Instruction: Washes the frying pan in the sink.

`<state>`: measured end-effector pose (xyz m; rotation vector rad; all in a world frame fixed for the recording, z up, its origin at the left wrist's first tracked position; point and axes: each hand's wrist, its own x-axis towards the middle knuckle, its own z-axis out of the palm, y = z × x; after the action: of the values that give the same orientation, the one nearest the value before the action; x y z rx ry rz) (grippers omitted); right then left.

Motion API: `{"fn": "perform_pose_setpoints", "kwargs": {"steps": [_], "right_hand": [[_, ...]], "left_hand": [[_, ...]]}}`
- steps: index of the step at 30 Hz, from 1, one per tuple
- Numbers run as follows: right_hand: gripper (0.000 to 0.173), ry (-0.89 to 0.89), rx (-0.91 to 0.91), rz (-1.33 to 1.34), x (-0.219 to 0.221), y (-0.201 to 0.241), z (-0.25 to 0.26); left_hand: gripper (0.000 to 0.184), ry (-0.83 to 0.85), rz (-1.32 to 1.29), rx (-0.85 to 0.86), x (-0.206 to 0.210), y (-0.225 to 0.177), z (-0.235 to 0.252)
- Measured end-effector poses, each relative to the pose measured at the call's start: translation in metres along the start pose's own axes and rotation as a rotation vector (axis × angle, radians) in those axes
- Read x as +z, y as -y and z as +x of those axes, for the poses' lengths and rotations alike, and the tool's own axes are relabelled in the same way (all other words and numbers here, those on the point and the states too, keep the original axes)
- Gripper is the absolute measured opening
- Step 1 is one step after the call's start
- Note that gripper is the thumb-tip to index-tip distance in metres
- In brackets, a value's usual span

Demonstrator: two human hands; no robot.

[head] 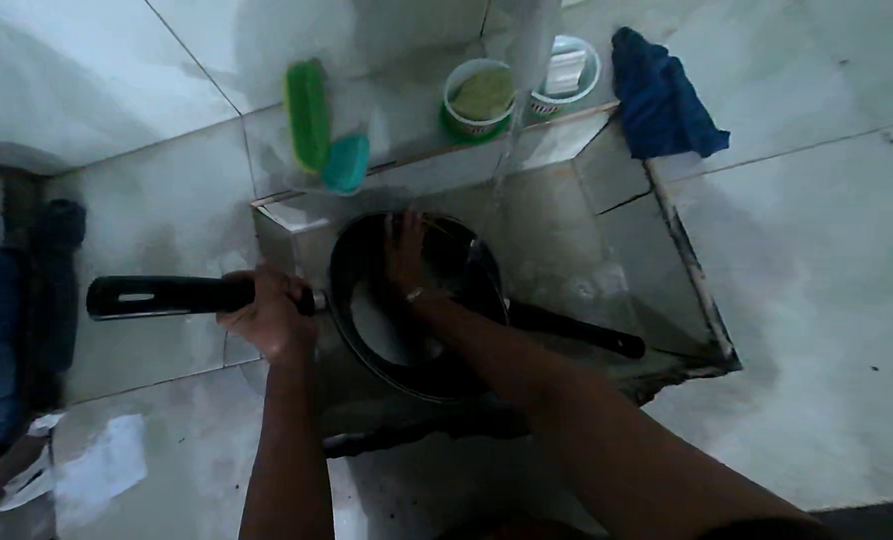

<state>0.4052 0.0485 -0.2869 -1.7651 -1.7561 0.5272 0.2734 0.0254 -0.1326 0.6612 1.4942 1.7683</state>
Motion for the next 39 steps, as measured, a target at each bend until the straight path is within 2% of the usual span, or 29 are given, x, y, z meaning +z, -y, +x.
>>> {"fn": "perform_pose_setpoints", "kwargs": {"steps": [2, 4, 6, 9, 11, 12, 14, 16, 18, 19, 21, 23, 25, 26, 28, 30, 31, 32, 34, 37, 39], "right_hand": [[0.073, 0.041, -0.020, 0.256, 0.003, 0.044, -0.008], [0.070, 0.062, -0.186, 0.478, 0.001, 0.060, -0.018], [0.070, 0.084, -0.272, 0.367, -0.004, 0.037, -0.012], [0.069, 0.019, -0.067, 0.092, 0.001, 0.010, 0.001], [0.068, -0.072, 0.007, 0.195, 0.011, 0.032, -0.006], [0.068, -0.040, -0.018, 0.318, 0.010, 0.050, -0.016], [0.070, 0.185, -0.147, 0.526, -0.004, 0.069, -0.036], [0.071, 0.307, -0.238, 0.322, -0.016, 0.046, -0.031], [0.069, 0.219, -0.110, 0.026, -0.012, 0.017, -0.016], [0.070, 0.147, -0.023, -0.037, -0.006, 0.010, -0.012], [0.071, 0.101, 0.096, 0.042, 0.001, 0.030, -0.017], [0.063, 0.222, 0.020, 0.363, -0.007, 0.066, -0.042], [0.062, 0.499, -0.076, 0.718, -0.038, 0.085, -0.077], [0.060, 0.681, -0.121, 0.760, -0.058, 0.079, -0.092], [0.054, 0.958, -0.228, 0.562, -0.092, 0.046, -0.112], [0.056, 1.134, -0.240, 0.167, -0.119, 0.004, -0.117], [0.059, 1.155, -0.211, -0.009, -0.125, -0.015, -0.110], [0.061, 1.113, -0.191, -0.156, -0.126, -0.033, -0.101], [0.057, 0.867, -0.191, -0.316, -0.111, -0.059, -0.077], [0.052, 0.394, -0.214, -0.308, -0.058, -0.063, -0.033], [0.060, 0.189, -0.106, -0.198, -0.024, -0.039, -0.019]], "left_hand": [[0.021, -0.019, -0.018, 0.016, -0.003, 0.000, -0.006], [0.020, -0.018, -0.051, 0.029, -0.007, 0.002, -0.010], [0.020, -0.018, -0.068, 0.031, -0.013, 0.005, -0.011], [0.021, -0.009, -0.075, 0.042, -0.021, 0.010, -0.010], [0.021, 0.008, -0.097, 0.054, -0.020, 0.011, -0.010], [0.022, 0.008, -0.110, 0.058, -0.020, 0.011, -0.010], [0.022, -0.009, -0.123, 0.054, -0.023, 0.013, -0.007], [0.023, -0.026, -0.116, 0.037, -0.029, 0.015, -0.008], [0.022, -0.010, -0.116, 0.036, -0.034, 0.018, -0.005], [0.022, 0.004, -0.120, 0.038, -0.036, 0.019, -0.004], [0.022, 0.000, -0.129, 0.024, -0.034, 0.019, -0.006], [0.022, -0.017, -0.148, 0.026, -0.033, 0.019, -0.005], [0.022, -0.036, -0.154, 0.044, -0.032, 0.018, -0.004], [0.021, -0.047, -0.141, 0.052, -0.032, 0.016, -0.005], [0.021, -0.068, -0.127, 0.044, -0.030, 0.013, -0.007], [0.021, -0.079, -0.126, 0.018, -0.032, 0.012, -0.007], [0.021, -0.063, -0.126, 0.008, -0.034, 0.013, -0.007], [0.021, -0.037, -0.131, -0.001, -0.037, 0.015, -0.006], [0.022, 0.022, -0.155, -0.012, -0.041, 0.022, -0.005], [0.022, 0.016, -0.139, -0.014, -0.039, 0.024, -0.006], [0.022, -0.028, -0.113, -0.032, -0.037, 0.023, -0.007]]}}
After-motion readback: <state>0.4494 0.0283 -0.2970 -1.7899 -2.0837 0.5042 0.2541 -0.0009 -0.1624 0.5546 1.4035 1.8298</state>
